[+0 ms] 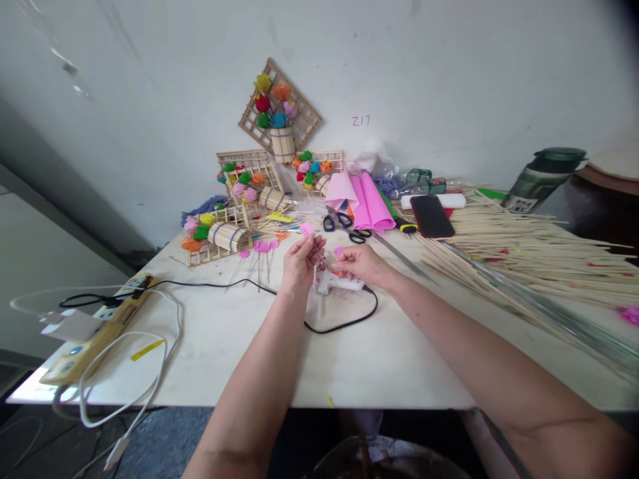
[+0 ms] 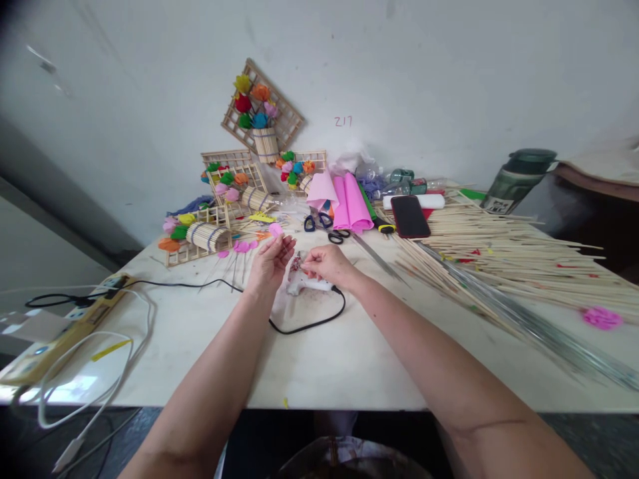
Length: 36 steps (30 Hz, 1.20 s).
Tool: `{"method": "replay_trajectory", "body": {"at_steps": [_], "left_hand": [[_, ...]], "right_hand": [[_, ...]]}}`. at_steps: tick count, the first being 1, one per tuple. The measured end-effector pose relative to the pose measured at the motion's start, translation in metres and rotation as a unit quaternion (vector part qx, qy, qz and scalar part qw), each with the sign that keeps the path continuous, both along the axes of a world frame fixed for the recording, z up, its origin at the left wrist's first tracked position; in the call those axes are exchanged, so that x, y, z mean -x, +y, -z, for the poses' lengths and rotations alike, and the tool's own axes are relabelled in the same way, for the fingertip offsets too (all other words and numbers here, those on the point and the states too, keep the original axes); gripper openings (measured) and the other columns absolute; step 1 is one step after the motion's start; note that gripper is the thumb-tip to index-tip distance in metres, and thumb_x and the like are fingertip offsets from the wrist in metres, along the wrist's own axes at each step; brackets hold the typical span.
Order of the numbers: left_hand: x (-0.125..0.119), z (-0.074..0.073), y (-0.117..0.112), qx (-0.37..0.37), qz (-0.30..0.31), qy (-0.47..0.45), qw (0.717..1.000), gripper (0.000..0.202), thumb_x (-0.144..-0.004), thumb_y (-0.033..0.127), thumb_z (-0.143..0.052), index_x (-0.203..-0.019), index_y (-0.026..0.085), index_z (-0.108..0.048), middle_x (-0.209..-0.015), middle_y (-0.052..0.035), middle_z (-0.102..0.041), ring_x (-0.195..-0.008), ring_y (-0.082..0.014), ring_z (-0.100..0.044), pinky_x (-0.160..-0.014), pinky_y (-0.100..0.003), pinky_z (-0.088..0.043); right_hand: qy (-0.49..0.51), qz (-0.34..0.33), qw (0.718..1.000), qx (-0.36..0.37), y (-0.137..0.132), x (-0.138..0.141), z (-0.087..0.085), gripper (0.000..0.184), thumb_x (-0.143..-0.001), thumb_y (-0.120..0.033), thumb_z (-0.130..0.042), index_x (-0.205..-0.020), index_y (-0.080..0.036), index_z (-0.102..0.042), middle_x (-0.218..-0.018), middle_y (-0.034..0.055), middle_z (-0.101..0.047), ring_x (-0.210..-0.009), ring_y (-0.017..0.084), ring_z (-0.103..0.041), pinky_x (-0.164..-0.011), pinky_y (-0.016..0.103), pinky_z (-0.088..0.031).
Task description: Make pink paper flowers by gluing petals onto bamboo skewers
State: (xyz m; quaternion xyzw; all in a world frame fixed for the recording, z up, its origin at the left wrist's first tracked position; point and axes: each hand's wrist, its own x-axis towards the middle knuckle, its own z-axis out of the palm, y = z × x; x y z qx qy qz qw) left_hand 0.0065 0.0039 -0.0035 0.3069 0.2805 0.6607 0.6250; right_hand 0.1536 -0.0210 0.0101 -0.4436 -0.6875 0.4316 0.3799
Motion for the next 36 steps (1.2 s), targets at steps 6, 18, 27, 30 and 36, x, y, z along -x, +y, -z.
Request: {"method": "replay_trajectory", "body": {"at_steps": [6, 18, 27, 30, 36], "left_hand": [[0.000, 0.000, 0.000, -0.006, -0.005, -0.019, 1.000, 0.017, -0.061, 0.020, -0.072, -0.075, 0.014, -0.065, -0.074, -0.0036, -0.068, -0.073, -0.0139, -0.065, -0.064, -0.020, -0.048], [-0.002, -0.003, 0.000, -0.006, -0.021, -0.043, 0.999, 0.013, -0.062, 0.017, -0.071, -0.074, 0.013, -0.066, -0.071, -0.0031, -0.068, -0.069, -0.0129, -0.065, -0.064, -0.020, -0.048], [-0.002, -0.004, -0.001, -0.009, -0.033, -0.050, 0.998, 0.013, -0.062, 0.016, -0.070, -0.075, 0.014, -0.066, -0.068, -0.0032, -0.067, -0.063, -0.0113, -0.064, -0.062, -0.021, -0.049], [-0.002, -0.004, -0.001, -0.007, -0.037, -0.045, 0.998, 0.013, -0.062, 0.016, -0.070, -0.075, 0.014, -0.066, -0.067, -0.0030, -0.067, -0.062, -0.0110, -0.063, -0.059, -0.020, -0.049], [-0.001, -0.003, -0.001, -0.024, -0.040, -0.041, 0.998, 0.015, -0.061, 0.016, -0.071, -0.074, 0.014, -0.066, -0.066, -0.0029, -0.066, -0.060, -0.0105, -0.063, -0.058, -0.020, -0.049]], "right_hand": [[-0.002, -0.015, 1.000, 0.001, -0.001, -0.001, 0.000, 0.018, -0.067, -0.027, -0.061, -0.055, -0.014, -0.054, -0.047, -0.0025, -0.053, -0.039, 0.007, -0.044, -0.039, 0.019, -0.036], [-0.033, -0.024, 0.999, 0.013, 0.000, 0.002, 0.005, 0.014, -0.068, -0.023, -0.058, -0.058, -0.014, -0.055, -0.050, -0.0016, -0.056, -0.037, 0.005, -0.043, -0.034, 0.015, -0.031], [-0.055, -0.009, 0.998, 0.005, -0.002, 0.005, 0.005, 0.012, -0.068, -0.020, -0.056, -0.058, -0.014, -0.055, -0.050, -0.0018, -0.057, -0.037, 0.006, -0.046, -0.034, 0.015, -0.033], [-0.063, 0.002, 0.998, -0.004, -0.004, 0.006, 0.003, 0.011, -0.067, -0.018, -0.056, -0.057, -0.014, -0.055, -0.049, -0.0016, -0.056, -0.037, 0.006, -0.046, -0.034, 0.015, -0.034], [-0.073, 0.007, 0.997, -0.017, -0.005, 0.011, 0.008, 0.010, -0.066, -0.018, -0.056, -0.057, -0.014, -0.055, -0.049, -0.0015, -0.056, -0.037, 0.007, -0.047, -0.035, 0.016, -0.034]]}}
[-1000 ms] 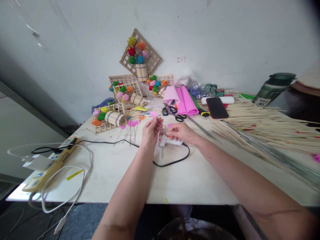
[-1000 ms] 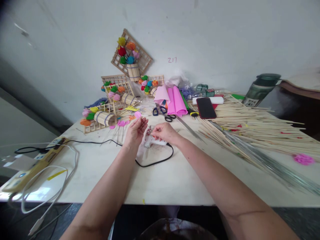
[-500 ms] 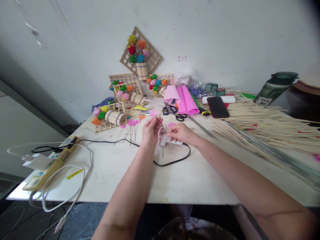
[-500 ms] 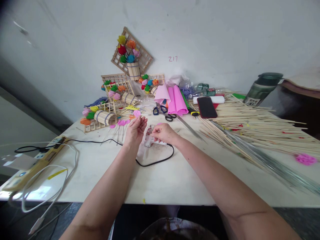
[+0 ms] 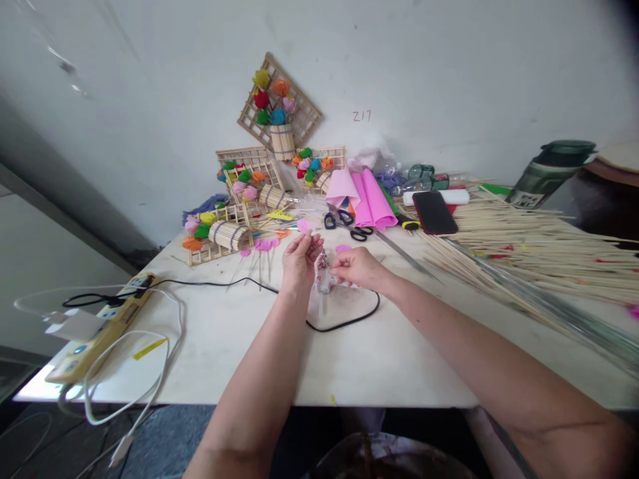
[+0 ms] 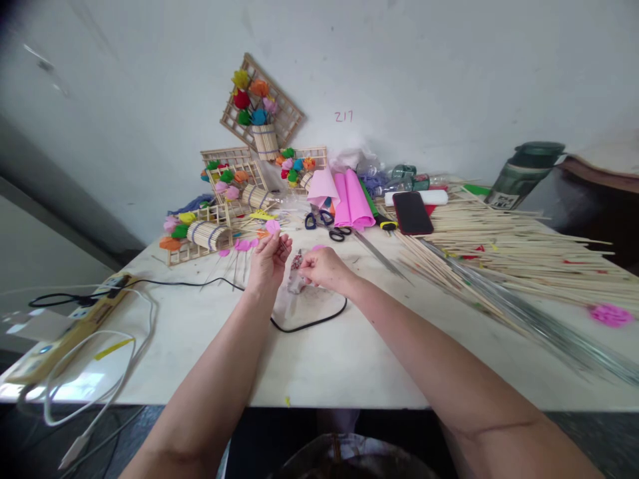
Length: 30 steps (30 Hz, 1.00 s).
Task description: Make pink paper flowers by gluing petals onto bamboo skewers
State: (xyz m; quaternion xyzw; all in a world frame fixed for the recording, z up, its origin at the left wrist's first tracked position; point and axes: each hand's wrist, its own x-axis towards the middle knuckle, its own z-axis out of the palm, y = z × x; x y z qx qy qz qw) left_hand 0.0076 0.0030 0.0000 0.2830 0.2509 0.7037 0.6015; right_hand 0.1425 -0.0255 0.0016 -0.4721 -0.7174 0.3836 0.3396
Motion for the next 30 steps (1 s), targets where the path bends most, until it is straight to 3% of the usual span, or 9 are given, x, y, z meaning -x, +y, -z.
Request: {"method": "replay_trajectory", "body": {"at_steps": [5, 8, 12, 16, 24, 30], "left_hand": [[0.003, -0.001, 0.001, -0.007, -0.012, 0.016, 1.000, 0.016, -0.060, 0.018, -0.072, -0.074, 0.014, -0.065, -0.065, -0.0020, -0.066, -0.059, -0.0093, -0.062, -0.058, -0.019, -0.048], [0.007, -0.004, 0.002, -0.015, -0.025, 0.018, 0.999, 0.016, -0.059, 0.017, -0.073, -0.072, 0.013, -0.065, -0.064, -0.0012, -0.065, -0.059, -0.0083, -0.061, -0.058, -0.018, -0.048], [0.015, -0.007, 0.003, -0.029, -0.032, 0.024, 0.999, 0.015, -0.059, 0.018, -0.073, -0.070, 0.013, -0.064, -0.063, -0.0004, -0.063, -0.058, -0.0069, -0.060, -0.056, -0.015, -0.047], [0.025, -0.008, 0.005, -0.030, -0.050, 0.041, 0.997, 0.013, -0.060, 0.019, -0.072, -0.068, 0.013, -0.063, -0.061, 0.0003, -0.062, -0.056, -0.0063, -0.059, -0.054, -0.015, -0.047], [0.038, 0.000, 0.012, -0.023, -0.039, 0.063, 0.997, 0.013, -0.062, 0.018, -0.071, -0.071, 0.013, -0.063, -0.060, 0.0008, -0.061, -0.054, -0.0056, -0.058, -0.053, -0.015, -0.045], [0.042, 0.004, 0.016, -0.042, -0.053, 0.058, 0.996, 0.012, -0.061, 0.018, -0.071, -0.069, 0.013, -0.064, -0.060, 0.0010, -0.061, -0.054, -0.0049, -0.057, -0.054, -0.014, -0.045]], "right_hand": [[-0.014, -0.014, 1.000, -0.024, 0.001, -0.002, -0.001, 0.014, -0.069, -0.026, -0.056, -0.062, -0.014, -0.058, -0.052, -0.0006, -0.057, -0.042, 0.009, -0.050, -0.040, 0.019, -0.036], [-0.100, 0.005, 0.990, -0.096, -0.001, -0.012, -0.013, 0.023, -0.074, -0.035, -0.053, -0.066, -0.015, -0.060, -0.056, 0.0009, -0.059, -0.050, 0.011, -0.053, -0.047, 0.021, -0.036], [-0.332, 0.050, 0.923, -0.187, -0.005, -0.026, -0.030, 0.032, -0.073, -0.045, -0.052, -0.082, -0.017, -0.065, -0.073, 0.0068, -0.065, -0.071, 0.020, -0.059, -0.060, 0.027, -0.037], [-0.450, 0.021, 0.879, -0.158, -0.007, -0.023, -0.025, 0.048, -0.070, -0.056, -0.051, -0.098, -0.017, -0.061, -0.085, 0.0113, -0.066, -0.081, 0.026, -0.060, -0.064, 0.030, -0.038], [-0.455, 0.011, 0.881, -0.130, -0.009, 0.005, 0.006, 0.032, -0.069, -0.026, -0.054, -0.100, -0.016, -0.057, -0.094, 0.0128, -0.064, -0.088, 0.026, -0.059, -0.070, 0.032, -0.042], [-0.402, 0.076, 0.896, -0.176, 0.000, -0.014, -0.005, 0.032, -0.073, -0.026, -0.053, -0.104, -0.016, -0.055, -0.088, 0.0114, -0.065, -0.083, 0.025, -0.060, -0.069, 0.031, -0.041]]}}
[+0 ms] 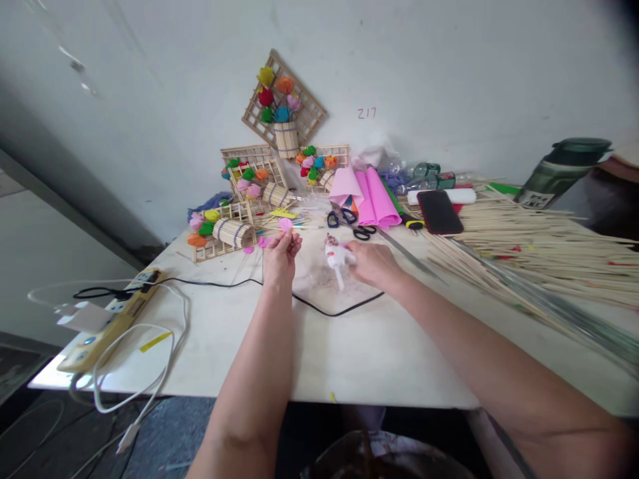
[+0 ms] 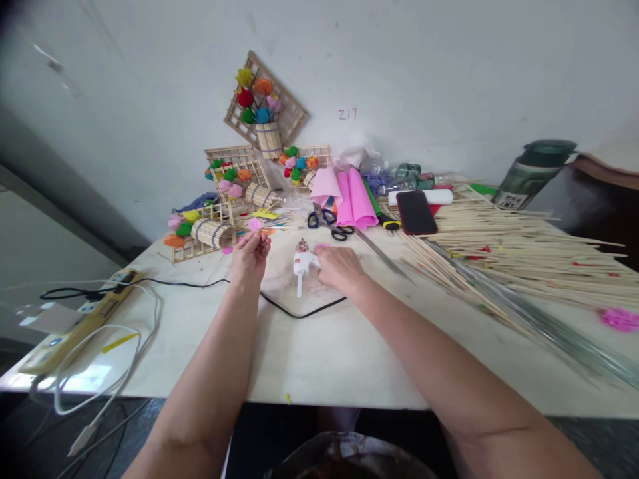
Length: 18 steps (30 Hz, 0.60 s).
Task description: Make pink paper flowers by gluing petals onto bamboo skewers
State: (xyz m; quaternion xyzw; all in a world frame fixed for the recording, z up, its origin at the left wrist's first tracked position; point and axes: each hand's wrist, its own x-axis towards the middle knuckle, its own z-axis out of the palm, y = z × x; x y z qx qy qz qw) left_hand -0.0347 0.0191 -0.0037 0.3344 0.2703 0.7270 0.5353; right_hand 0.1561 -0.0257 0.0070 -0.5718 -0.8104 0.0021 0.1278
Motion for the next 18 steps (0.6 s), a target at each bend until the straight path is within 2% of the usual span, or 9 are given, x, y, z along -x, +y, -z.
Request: {"method": "replay_trajectory", "body": {"at_steps": [2, 4, 7, 9, 12, 18], "left_hand": [[-0.002, 0.001, 0.000, 0.010, 0.007, 0.006, 1.000, 0.013, -0.061, 0.019, -0.071, -0.069, 0.013, -0.063, -0.059, 0.0007, -0.061, -0.053, -0.0054, -0.057, -0.052, -0.015, -0.045], [-0.005, 0.003, 0.000, 0.022, 0.023, 0.018, 0.999, 0.015, -0.060, 0.020, -0.072, -0.070, 0.012, -0.063, -0.059, 0.0002, -0.061, -0.052, -0.0060, -0.057, -0.052, -0.015, -0.045], [-0.011, 0.005, -0.002, 0.026, 0.061, 0.043, 0.997, 0.017, -0.060, 0.020, -0.072, -0.072, 0.012, -0.064, -0.059, -0.0001, -0.061, -0.053, -0.0062, -0.057, -0.052, -0.016, -0.045], [-0.014, 0.006, -0.003, 0.025, 0.089, 0.057, 0.994, 0.017, -0.061, 0.021, -0.072, -0.072, 0.012, -0.063, -0.059, -0.0002, -0.061, -0.053, -0.0062, -0.057, -0.052, -0.016, -0.045], [-0.017, 0.007, -0.005, 0.029, 0.114, 0.068, 0.991, 0.018, -0.062, 0.023, -0.072, -0.071, 0.012, -0.063, -0.060, -0.0009, -0.061, -0.054, -0.0067, -0.057, -0.053, -0.016, -0.046], [-0.018, 0.007, -0.005, 0.041, 0.115, 0.077, 0.990, 0.020, -0.059, 0.025, -0.073, -0.069, 0.012, -0.062, -0.060, -0.0015, -0.061, -0.054, -0.0076, -0.058, -0.054, -0.018, -0.045]], "right_hand": [[0.084, 0.025, 0.996, -0.020, 0.001, -0.006, -0.009, 0.031, -0.074, -0.026, -0.053, -0.103, -0.016, -0.055, -0.085, 0.0107, -0.064, -0.081, 0.024, -0.060, -0.068, 0.031, -0.042], [0.220, 0.021, 0.975, 0.008, -0.001, -0.010, -0.019, 0.028, -0.075, -0.029, -0.054, -0.099, -0.016, -0.056, -0.080, 0.0081, -0.064, -0.075, 0.021, -0.060, -0.063, 0.028, -0.043], [0.428, -0.047, 0.898, 0.090, -0.005, -0.012, -0.029, 0.025, -0.077, -0.038, -0.053, -0.086, -0.014, -0.056, -0.064, 0.0036, -0.059, -0.058, 0.015, -0.055, -0.051, 0.024, -0.043], [0.504, -0.092, 0.850, 0.123, -0.006, -0.013, -0.031, 0.034, -0.077, -0.047, -0.051, -0.078, -0.013, -0.055, -0.059, 0.0030, -0.056, -0.047, 0.011, -0.049, -0.044, 0.024, -0.040], [0.536, -0.119, 0.821, 0.155, -0.004, -0.016, -0.028, 0.048, -0.076, -0.059, -0.046, -0.077, -0.012, -0.055, -0.060, 0.0037, -0.057, -0.038, 0.007, -0.042, -0.040, 0.023, -0.037], [0.526, -0.137, 0.820, 0.177, -0.005, -0.018, -0.030, 0.058, -0.070, -0.069, -0.042, -0.074, -0.013, -0.053, -0.060, 0.0028, -0.058, -0.034, 0.006, -0.040, -0.037, 0.022, -0.034]]}}
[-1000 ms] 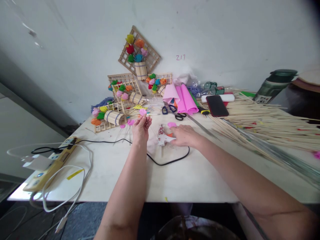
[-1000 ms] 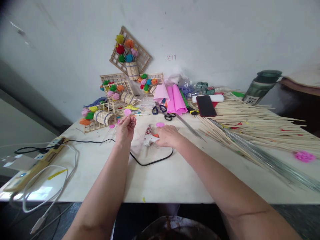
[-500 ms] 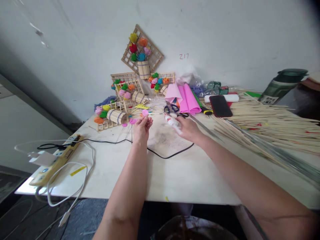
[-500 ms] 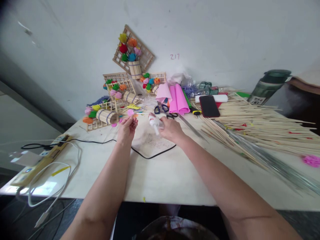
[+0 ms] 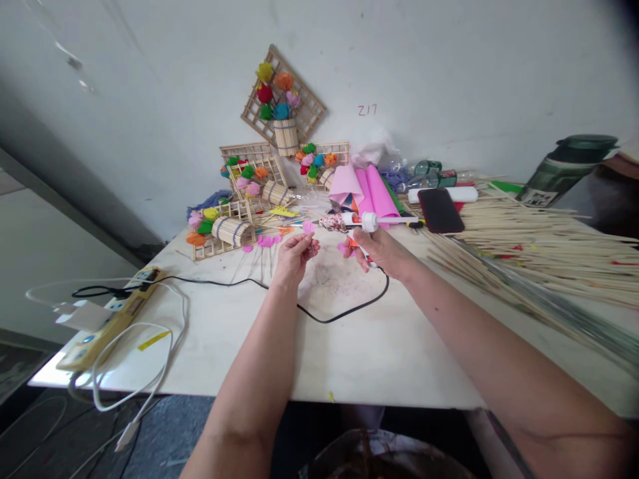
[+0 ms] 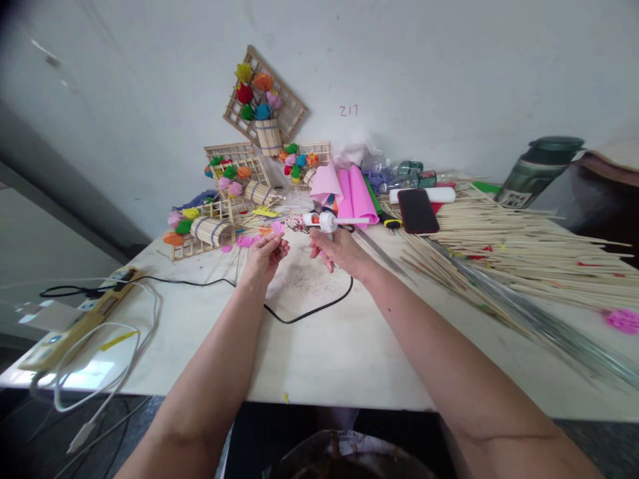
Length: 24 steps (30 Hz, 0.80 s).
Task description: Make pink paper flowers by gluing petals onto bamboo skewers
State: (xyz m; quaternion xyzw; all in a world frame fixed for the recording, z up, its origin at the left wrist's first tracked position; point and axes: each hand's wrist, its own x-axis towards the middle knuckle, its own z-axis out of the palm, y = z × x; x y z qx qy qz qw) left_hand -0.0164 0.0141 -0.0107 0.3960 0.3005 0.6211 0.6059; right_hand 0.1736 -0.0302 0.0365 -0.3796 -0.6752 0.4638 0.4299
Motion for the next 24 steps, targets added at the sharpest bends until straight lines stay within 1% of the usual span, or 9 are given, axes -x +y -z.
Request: {"method": "replay_trajectory", "body": {"at_steps": [4, 6, 9, 12, 17, 24], "left_hand": [[0.000, 0.000, 0.000, -0.008, 0.003, 0.009, 1.000, 0.020, -0.060, 0.026, -0.072, -0.070, 0.011, -0.062, -0.060, -0.0019, -0.061, -0.053, -0.0075, -0.057, -0.053, -0.019, -0.044], [-0.001, 0.000, 0.000, -0.015, 0.005, 0.012, 1.000, 0.019, -0.061, 0.025, -0.071, -0.070, 0.011, -0.062, -0.060, -0.0018, -0.061, -0.053, -0.0075, -0.057, -0.053, -0.019, -0.043], [-0.001, -0.001, -0.001, -0.016, 0.005, 0.015, 1.000, 0.018, -0.061, 0.025, -0.071, -0.070, 0.012, -0.062, -0.060, -0.0017, -0.061, -0.053, -0.0076, -0.057, -0.053, -0.019, -0.043], [-0.001, -0.002, -0.003, -0.010, 0.002, 0.020, 1.000, 0.020, -0.060, 0.025, -0.072, -0.070, 0.012, -0.062, -0.060, -0.0019, -0.061, -0.053, -0.0079, -0.057, -0.053, -0.019, -0.043], [-0.003, -0.003, -0.003, -0.008, 0.001, 0.024, 1.000, 0.021, -0.059, 0.026, -0.073, -0.071, 0.012, -0.063, -0.060, -0.0019, -0.061, -0.053, -0.0080, -0.057, -0.052, -0.019, -0.043], [-0.003, 0.001, -0.001, -0.008, 0.003, 0.025, 1.000, 0.020, -0.060, 0.026, -0.072, -0.070, 0.012, -0.062, -0.060, -0.0023, -0.062, -0.053, -0.0082, -0.057, -0.053, -0.019, -0.044]], "right_hand": [[-0.035, 0.001, 0.999, 0.000, -0.006, 0.002, -0.007, 0.060, -0.068, -0.073, -0.041, -0.068, -0.014, -0.051, -0.050, 0.0001, -0.052, -0.035, 0.006, -0.040, -0.037, 0.022, -0.035], [-0.051, 0.005, 0.999, -0.003, -0.007, 0.003, -0.009, 0.060, -0.067, -0.073, -0.039, -0.066, -0.014, -0.051, -0.050, -0.0001, -0.052, -0.035, 0.006, -0.041, -0.037, 0.021, -0.035], [-0.069, 0.013, 0.997, -0.016, -0.006, 0.003, -0.008, 0.060, -0.069, -0.073, -0.038, -0.064, -0.014, -0.050, -0.054, 0.0009, -0.053, -0.034, 0.006, -0.042, -0.036, 0.021, -0.035], [-0.076, 0.024, 0.996, -0.027, -0.002, 0.003, -0.003, 0.057, -0.071, -0.070, -0.039, -0.064, -0.014, -0.049, -0.058, 0.0011, -0.054, -0.034, 0.005, -0.042, -0.035, 0.021, -0.034], [-0.074, 0.031, 0.997, -0.015, 0.002, 0.003, 0.003, 0.055, -0.071, -0.069, -0.041, -0.061, -0.015, -0.047, -0.055, 0.0002, -0.052, -0.034, 0.005, -0.041, -0.034, 0.020, -0.034], [-0.084, 0.050, 0.995, -0.010, -0.001, 0.003, -0.003, 0.051, -0.073, -0.064, -0.043, -0.060, -0.015, -0.047, -0.052, -0.0006, -0.049, -0.034, 0.006, -0.041, -0.034, 0.021, -0.034]]}}
